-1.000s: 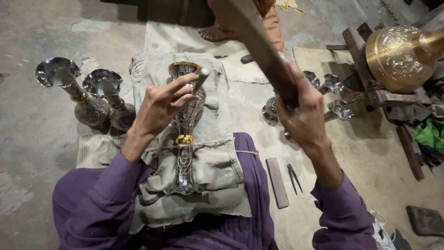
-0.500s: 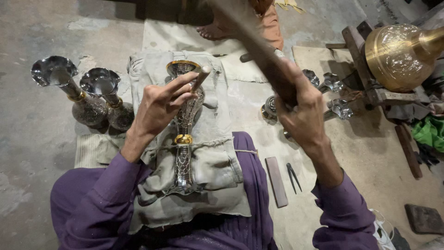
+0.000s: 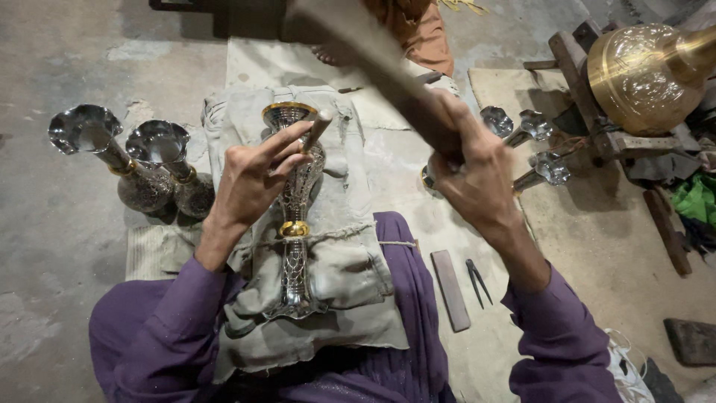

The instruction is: The person sits on the floor holding an engraved silver vase upright on a cloth cushion and uses a small punch and a wooden mallet to repeatedly tap and shape the vase's surface, repositioning the punch around the body and neck of the vase. Finished silver vases and a large brass vessel sit nearby on the floor.

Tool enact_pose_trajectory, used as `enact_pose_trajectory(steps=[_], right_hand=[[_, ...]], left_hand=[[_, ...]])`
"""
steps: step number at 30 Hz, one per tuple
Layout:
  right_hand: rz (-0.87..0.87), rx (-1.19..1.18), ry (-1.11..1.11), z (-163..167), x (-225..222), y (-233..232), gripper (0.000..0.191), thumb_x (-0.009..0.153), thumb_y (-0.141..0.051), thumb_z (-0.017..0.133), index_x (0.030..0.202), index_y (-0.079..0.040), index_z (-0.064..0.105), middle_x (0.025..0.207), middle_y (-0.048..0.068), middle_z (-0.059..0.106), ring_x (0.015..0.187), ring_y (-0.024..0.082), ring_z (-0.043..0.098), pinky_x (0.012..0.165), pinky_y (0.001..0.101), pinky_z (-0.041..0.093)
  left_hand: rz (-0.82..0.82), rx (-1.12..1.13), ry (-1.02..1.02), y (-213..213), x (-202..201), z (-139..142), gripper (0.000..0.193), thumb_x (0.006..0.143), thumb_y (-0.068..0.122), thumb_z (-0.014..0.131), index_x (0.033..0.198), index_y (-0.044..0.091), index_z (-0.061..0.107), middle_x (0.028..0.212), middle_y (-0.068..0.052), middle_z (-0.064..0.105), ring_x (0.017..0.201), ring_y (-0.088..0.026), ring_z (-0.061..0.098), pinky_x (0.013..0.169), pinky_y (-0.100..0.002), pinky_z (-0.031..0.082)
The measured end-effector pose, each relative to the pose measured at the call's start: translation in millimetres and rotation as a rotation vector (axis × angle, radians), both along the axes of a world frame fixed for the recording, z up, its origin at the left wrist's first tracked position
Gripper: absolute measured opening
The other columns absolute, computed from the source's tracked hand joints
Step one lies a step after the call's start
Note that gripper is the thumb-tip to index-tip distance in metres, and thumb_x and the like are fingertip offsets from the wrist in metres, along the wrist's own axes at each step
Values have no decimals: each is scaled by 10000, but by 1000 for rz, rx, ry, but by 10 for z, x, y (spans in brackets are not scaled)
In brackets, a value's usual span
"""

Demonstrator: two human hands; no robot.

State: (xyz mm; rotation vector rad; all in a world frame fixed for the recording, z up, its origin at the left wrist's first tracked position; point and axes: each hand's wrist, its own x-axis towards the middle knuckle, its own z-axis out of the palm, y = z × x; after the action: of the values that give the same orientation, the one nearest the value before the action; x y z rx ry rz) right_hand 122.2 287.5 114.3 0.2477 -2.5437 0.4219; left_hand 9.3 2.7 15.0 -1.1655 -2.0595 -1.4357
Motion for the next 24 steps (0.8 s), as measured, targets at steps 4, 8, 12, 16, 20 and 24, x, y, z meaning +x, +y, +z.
enact_pose_trajectory(steps=[4,8,12,16,20,24], right_hand=[[-214,431,-72,2,-2,-39,568,926,-31,707,1451,-219,599,895,71,758,665,236,685,583,405,551],[-11,94,69,-11,-3,-20,634,886,18,652,1483,-160,532,1079,110,735,840,191,714,735,347,616],[-98,299,45,-32,-53,-2,578,890,-29,698,1437,-183,591,939,65,727,701,173,665,594,362,575],[82,-317,-75,-70,-122,-60,545,963,-37,587,1481,-162,475,920,11,696,648,110,661,604,297,615],[-122,303,18,-44,-75,-78,580,881,13,653,1425,-177,584,970,42,735,714,176,665,624,361,570],[57,-150,0,-14,-58,-123,512,903,12,639,1383,-136,543,1043,75,734,861,208,738,792,367,619]], left_hand=[[48,-78,-33,10,-18,1,492,969,144,735,1438,172,590,1029,-102,794,817,-172,783,682,-320,635],[4,-14,-21,-4,-7,-37,482,1005,136,714,1465,183,579,1079,-111,780,921,-187,790,754,-319,645],[95,-120,-59,32,-37,-64,508,938,177,765,1416,207,599,991,-89,799,758,-172,781,620,-319,621],[36,-48,-56,18,-32,-74,499,972,145,738,1441,220,584,1049,-89,791,863,-177,793,701,-312,643],[41,-57,-22,3,-25,-67,511,970,142,738,1449,216,577,1044,-93,788,871,-183,791,715,-321,640],[17,-42,-24,10,-26,-61,504,983,138,735,1454,221,578,1073,-107,777,938,-197,791,752,-321,653]])
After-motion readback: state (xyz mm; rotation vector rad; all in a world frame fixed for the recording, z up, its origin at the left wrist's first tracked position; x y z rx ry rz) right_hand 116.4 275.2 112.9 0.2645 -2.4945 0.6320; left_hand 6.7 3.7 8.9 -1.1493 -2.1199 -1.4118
